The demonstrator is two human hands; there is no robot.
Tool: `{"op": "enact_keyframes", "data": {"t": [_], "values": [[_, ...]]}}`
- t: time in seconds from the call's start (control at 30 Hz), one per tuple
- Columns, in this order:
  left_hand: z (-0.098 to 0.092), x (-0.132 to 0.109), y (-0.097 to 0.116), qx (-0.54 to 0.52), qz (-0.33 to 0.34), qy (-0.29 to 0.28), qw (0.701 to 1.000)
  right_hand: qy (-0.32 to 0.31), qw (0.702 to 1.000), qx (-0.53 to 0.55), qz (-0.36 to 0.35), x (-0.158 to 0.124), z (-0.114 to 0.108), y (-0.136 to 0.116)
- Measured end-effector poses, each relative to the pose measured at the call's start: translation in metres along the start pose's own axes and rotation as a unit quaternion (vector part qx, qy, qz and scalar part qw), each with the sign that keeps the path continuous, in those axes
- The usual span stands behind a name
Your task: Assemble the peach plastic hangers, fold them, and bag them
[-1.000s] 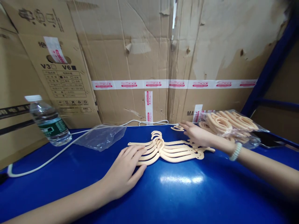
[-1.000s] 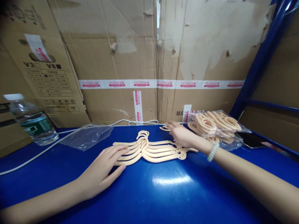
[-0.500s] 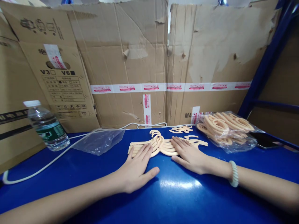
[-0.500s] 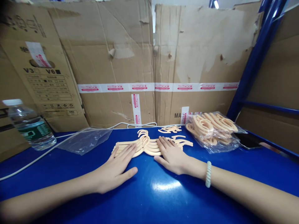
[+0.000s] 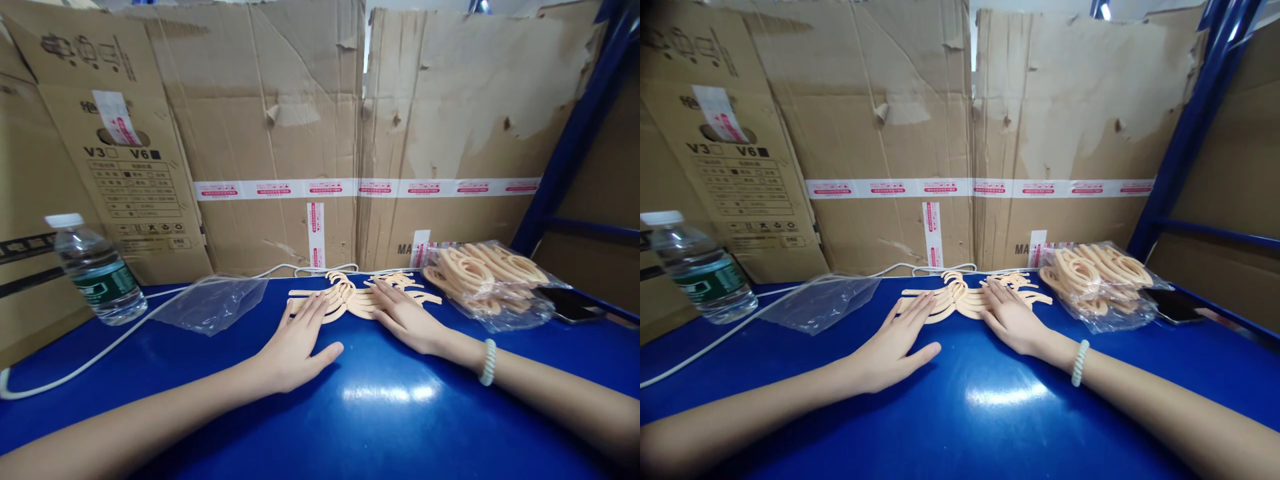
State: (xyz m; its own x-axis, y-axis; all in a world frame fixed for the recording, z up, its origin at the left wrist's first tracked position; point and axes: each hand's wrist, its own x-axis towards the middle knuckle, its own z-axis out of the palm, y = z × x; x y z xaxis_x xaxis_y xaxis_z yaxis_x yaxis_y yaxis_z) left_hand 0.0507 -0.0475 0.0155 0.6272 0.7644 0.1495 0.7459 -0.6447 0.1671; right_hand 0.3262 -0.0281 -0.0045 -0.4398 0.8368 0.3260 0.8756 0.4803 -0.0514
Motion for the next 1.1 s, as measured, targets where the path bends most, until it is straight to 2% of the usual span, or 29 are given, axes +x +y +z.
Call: {"op": "enact_keyframes", "data": {"t": [0.17, 0.27, 0.47, 0.7, 0.9, 1.1], "values": [[-0.004, -0.025, -0.001, 0.032, 0.055, 0.077, 0.995, 0.1, 0.99, 0.084, -0.049, -0.007, -0.007, -0.009], [-0.004, -0.033, -0.004, 0.053, 0.069, 0.115, 0.99, 0.102, 0.989, 0.074, -0.082, -0.011, -0.012, -0.017], [0.0, -0.034, -0.006, 0.039, 0.05, 0.097, 0.993, 0.054, 0.995, 0.016, -0.084, -0.018, -0.015, -0.021], [0.001, -0.033, -0.007, 0.027, 0.025, 0.066, 0.997, 0.065, 0.995, 0.008, -0.074, -0.019, -0.01, -0.016], [0.01, -0.034, -0.014, 0.015, 0.026, 0.071, 0.997, 0.059, 0.996, -0.007, -0.062, -0.02, -0.009, -0.016], [0.012, -0.034, -0.016, 0.014, 0.027, 0.048, 0.998, 0.06, 0.997, -0.012, -0.054, -0.018, -0.009, -0.016]]}}
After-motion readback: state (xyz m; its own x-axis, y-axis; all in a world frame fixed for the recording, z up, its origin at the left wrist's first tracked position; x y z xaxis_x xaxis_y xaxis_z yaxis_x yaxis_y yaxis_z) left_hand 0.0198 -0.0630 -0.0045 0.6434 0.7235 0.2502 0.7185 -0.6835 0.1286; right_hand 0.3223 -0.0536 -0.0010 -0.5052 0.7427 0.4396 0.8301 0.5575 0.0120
